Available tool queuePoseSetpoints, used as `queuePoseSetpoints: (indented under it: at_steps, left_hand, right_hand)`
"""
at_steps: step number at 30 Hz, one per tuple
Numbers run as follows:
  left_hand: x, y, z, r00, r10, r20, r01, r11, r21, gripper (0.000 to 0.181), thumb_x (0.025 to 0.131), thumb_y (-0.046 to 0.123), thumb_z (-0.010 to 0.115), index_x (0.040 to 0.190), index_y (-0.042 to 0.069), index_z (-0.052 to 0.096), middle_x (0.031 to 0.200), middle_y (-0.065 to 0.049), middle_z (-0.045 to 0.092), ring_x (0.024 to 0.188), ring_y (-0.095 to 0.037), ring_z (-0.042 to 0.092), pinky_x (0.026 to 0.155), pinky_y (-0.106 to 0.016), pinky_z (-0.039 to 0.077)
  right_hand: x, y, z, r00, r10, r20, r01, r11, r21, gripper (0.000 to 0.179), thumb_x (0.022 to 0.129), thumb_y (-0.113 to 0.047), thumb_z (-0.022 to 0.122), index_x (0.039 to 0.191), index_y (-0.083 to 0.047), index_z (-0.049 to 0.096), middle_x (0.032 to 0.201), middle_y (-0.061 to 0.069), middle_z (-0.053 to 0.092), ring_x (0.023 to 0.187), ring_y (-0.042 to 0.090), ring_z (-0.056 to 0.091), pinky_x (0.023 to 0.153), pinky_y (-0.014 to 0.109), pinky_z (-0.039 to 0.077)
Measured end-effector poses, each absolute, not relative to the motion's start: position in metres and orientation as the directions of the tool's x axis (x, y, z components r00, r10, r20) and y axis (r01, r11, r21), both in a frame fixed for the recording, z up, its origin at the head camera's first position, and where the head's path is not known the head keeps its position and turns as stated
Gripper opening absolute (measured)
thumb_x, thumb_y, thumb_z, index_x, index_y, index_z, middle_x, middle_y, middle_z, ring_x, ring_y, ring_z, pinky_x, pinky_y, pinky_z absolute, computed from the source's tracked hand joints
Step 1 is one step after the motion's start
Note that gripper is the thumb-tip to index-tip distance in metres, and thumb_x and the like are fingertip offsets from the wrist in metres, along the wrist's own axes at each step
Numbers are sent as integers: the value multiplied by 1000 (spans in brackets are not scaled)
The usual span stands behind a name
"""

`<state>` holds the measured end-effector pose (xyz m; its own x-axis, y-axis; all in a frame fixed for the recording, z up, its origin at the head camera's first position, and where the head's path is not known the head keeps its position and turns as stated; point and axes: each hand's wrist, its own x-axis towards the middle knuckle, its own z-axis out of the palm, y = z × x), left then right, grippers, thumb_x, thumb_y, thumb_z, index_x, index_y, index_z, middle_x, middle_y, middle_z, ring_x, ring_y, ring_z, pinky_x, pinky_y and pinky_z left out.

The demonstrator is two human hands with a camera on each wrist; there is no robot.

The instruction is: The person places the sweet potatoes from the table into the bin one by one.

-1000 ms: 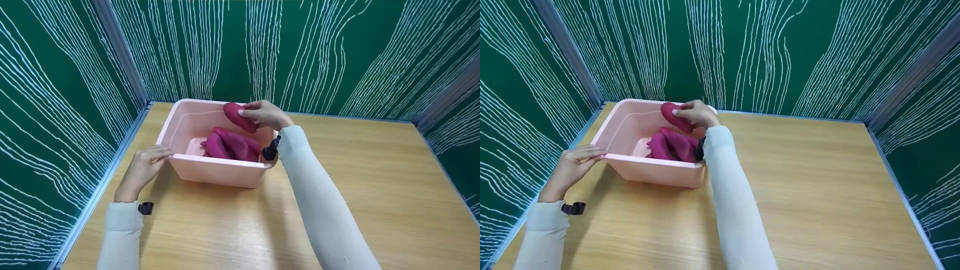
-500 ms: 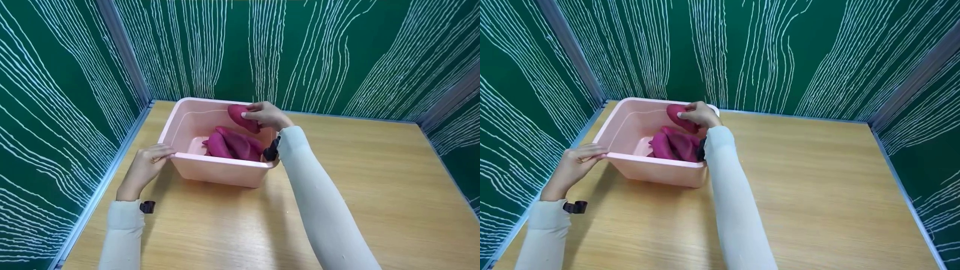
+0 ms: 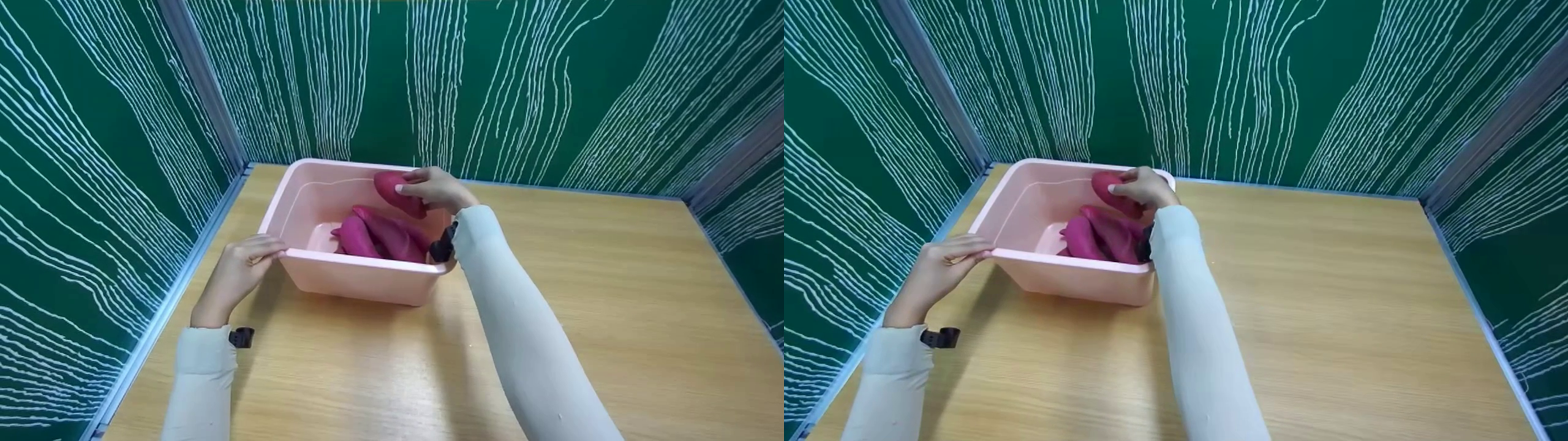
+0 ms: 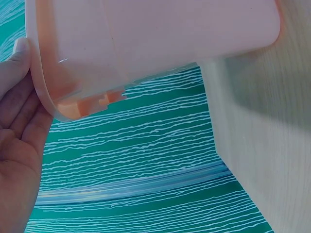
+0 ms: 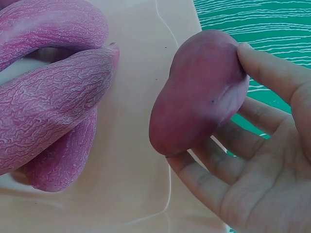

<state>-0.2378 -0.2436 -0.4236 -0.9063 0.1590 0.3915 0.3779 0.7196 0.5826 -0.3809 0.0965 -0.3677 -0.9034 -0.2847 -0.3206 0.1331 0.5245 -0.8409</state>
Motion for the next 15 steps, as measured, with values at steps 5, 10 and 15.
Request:
queuePoseSetpoints:
  at_steps: [5, 10, 15]
  left_hand:
    - [-239, -244, -423, -894, 171, 413, 401, 716, 571, 24, 83, 1, 71, 106, 8, 75, 111, -13, 72, 113, -32, 64, 97, -45, 52]
    - [-240, -244, -424, -883, 183, 432, 423, 709, 564, 22, 83, 2, 71, 104, 7, 75, 110, -12, 72, 112, -31, 64, 97, -43, 52]
    - [-239, -245, -425, -880, 182, 439, 428, 707, 563, 23, 82, 1, 72, 104, 7, 75, 109, -13, 72, 111, -32, 65, 96, -44, 52]
  right_hand:
    - [-381, 97, -367, -904, -281, -321, 137, 520, -843, 58, 87, -32, 71, 138, -14, 51, 131, 8, 56, 114, 26, 55, 95, 39, 55]
    - [-380, 97, -367, -910, -286, -300, 103, 546, -832, 53, 90, -37, 67, 137, -16, 53, 131, 7, 56, 117, 25, 54, 101, 41, 51]
    - [-378, 98, -367, -912, -295, -284, 76, 559, -826, 49, 90, -39, 66, 133, -17, 58, 132, 5, 57, 120, 24, 54, 106, 42, 47]
